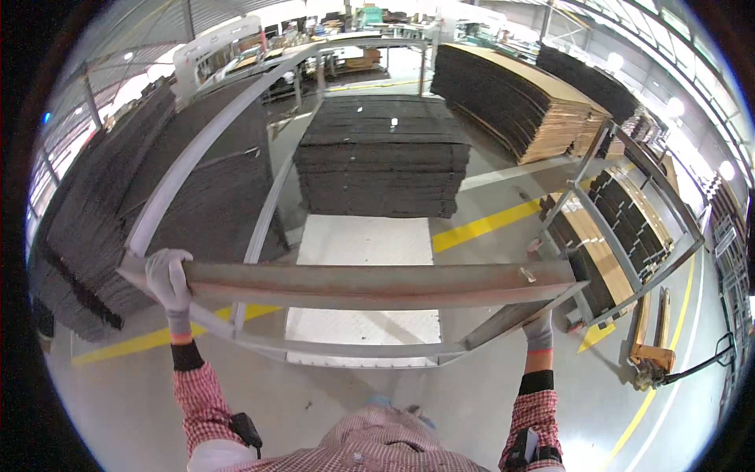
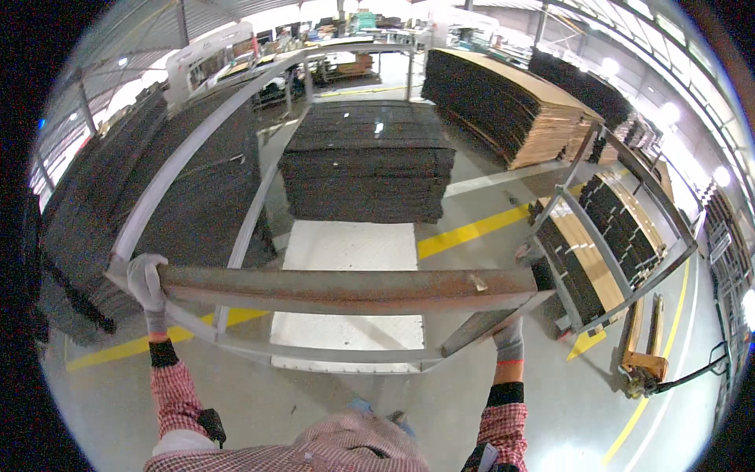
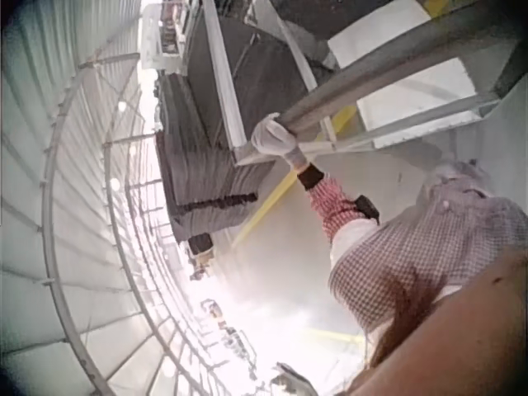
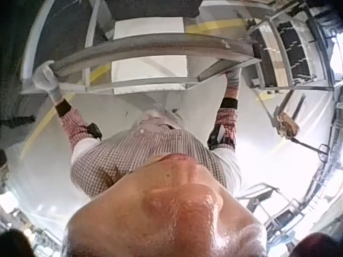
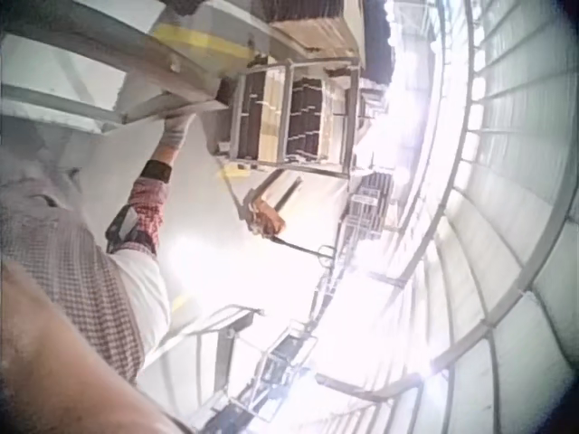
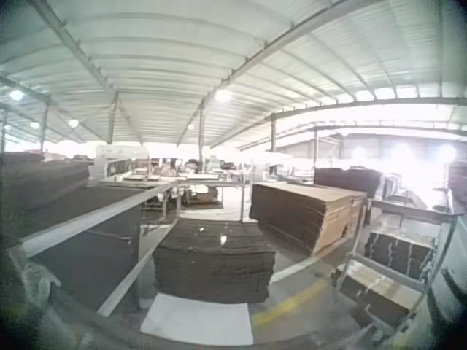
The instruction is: The person is taping long cardboard boxes shut and then moving a metal frame onto a trolley in a factory setting.
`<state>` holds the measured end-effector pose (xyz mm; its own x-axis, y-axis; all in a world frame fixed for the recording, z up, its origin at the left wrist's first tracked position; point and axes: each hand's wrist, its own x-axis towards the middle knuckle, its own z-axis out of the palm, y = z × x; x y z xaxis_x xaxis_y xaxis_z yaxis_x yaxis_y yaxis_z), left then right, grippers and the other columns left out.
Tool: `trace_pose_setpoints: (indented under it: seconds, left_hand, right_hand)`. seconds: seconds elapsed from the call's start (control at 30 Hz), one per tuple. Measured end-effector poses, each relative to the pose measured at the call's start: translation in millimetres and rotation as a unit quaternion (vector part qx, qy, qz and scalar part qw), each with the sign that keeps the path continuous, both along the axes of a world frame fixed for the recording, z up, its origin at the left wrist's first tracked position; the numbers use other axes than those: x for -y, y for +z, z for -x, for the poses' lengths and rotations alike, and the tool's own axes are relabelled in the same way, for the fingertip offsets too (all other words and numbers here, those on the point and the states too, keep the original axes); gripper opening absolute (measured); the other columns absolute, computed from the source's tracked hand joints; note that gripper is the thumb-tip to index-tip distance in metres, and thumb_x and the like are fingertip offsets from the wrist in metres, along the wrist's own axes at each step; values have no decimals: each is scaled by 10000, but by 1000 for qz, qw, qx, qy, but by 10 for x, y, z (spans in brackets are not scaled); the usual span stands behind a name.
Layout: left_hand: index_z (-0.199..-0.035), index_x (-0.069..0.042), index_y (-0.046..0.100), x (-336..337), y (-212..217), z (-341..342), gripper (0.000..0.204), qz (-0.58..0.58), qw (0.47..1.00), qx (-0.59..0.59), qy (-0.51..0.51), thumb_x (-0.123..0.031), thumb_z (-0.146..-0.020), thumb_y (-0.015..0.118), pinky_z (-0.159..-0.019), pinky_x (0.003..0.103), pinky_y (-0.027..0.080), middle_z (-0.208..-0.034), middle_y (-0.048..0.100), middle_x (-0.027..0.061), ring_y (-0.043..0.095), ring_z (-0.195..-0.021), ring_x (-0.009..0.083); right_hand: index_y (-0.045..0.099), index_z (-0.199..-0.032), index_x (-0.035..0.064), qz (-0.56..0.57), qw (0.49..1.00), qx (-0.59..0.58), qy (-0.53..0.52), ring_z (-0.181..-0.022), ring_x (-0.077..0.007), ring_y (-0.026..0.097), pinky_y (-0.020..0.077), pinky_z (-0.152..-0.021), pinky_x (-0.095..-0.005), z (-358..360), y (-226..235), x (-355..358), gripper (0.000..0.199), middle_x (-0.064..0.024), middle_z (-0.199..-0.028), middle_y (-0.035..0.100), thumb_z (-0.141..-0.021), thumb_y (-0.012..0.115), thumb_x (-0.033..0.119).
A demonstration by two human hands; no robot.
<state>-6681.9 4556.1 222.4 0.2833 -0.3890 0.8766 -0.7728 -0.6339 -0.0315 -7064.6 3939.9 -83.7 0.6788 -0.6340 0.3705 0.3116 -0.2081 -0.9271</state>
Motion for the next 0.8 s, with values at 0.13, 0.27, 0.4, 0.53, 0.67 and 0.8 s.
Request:
trace_pose_setpoints:
  seconds: [0.13,0.27,0.4,0.53,0.67,0.8]
  left_hand:
    - [-730,-56,612,-930,-13,73,306,40,996,-55,-56,-233,-892,421,-781,388,431,-748,636,99,598,-753,298]
    - [-778,-24,629,-2060,19,108,339,49,995,-65,-64,-224,-941,409,-808,379,437,-802,649,102,606,-811,283]
    - [-992,8,648,-2860,14,505,291,124,988,-92,-15,-190,-972,435,-914,374,432,-1014,655,147,603,-989,299]
    - [-1318,-2,510,-2796,-255,2922,376,142,980,-143,4,-159,-985,433,-1047,379,358,-1324,538,177,494,-1242,311]
    - [-1251,-11,552,-2955,-381,4536,372,90,983,-122,-106,-168,-917,508,-1030,451,369,-1275,558,203,494,-1217,375]
    - [-1154,-7,614,-3607,-419,4710,315,57,993,-106,15,-132,-870,560,-999,498,391,-1202,606,206,535,-1152,397]
  right_hand:
    - [348,-1389,64,-182,976,45,110,-1230,-273,432,359,-1063,-416,581,-195,-995,549,-87,-1341,443,-929,552,283]
    - [332,-1400,71,16,990,-106,92,-1215,-253,430,345,-1075,-426,1000,-91,-2285,622,-88,-1341,436,-920,585,377]
    - [425,-1339,36,-14,982,-127,142,-1156,-222,475,405,-1019,-407,1265,-45,-3707,569,-89,-1290,495,-920,601,378]
    - [431,-1395,87,-233,909,-215,270,-1174,-202,505,450,-980,-413,1408,1383,-5440,496,-94,-1314,531,-994,454,378]
    - [325,-1443,23,-137,784,-207,569,-1359,-249,333,230,-1143,-372,1178,1311,-6805,603,-149,-1474,353,-1032,277,463]
    - [354,-1420,13,21,737,-149,659,-1337,-300,375,300,-1103,-395,835,1468,-7884,568,-213,-1445,374,-1017,387,413]
